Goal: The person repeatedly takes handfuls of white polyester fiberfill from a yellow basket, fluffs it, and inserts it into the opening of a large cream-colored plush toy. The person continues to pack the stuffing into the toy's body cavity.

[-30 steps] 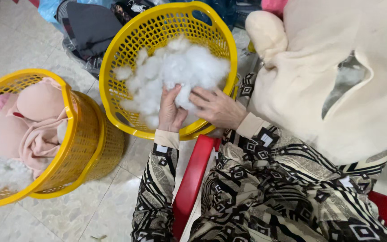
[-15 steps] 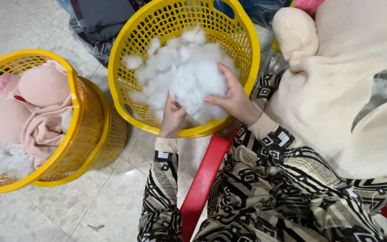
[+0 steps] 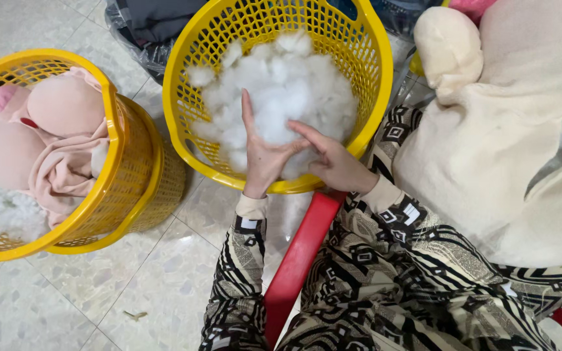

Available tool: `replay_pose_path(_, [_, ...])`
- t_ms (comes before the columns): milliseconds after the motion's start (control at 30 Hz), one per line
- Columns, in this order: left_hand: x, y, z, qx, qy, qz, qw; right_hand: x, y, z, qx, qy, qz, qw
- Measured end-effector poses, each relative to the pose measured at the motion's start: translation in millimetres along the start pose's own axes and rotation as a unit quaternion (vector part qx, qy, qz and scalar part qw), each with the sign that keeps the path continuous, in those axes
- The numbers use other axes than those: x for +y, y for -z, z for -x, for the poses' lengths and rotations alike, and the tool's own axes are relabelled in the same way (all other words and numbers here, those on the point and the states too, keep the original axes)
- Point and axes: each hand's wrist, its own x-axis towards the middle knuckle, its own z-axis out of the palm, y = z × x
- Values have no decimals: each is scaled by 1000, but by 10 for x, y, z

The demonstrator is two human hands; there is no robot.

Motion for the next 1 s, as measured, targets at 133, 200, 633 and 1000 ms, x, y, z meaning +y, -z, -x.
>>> replay_pose_path(133, [-187,91,-14,27,-16,45,998,-289,189,99,-13,179,68,981])
replay_pose_path(200, [-270,135,-30,31,-27,-8,999,-394,187,131,133,190,160,959])
replay_pose_path(633, [307,-116,83,-65,-106,-253,959,9,76,-140,198,70,40,977])
replay_pose_path(1000, [26,-141,54,-22,-134,-431,892,-188,13,-18,204,219,372,879])
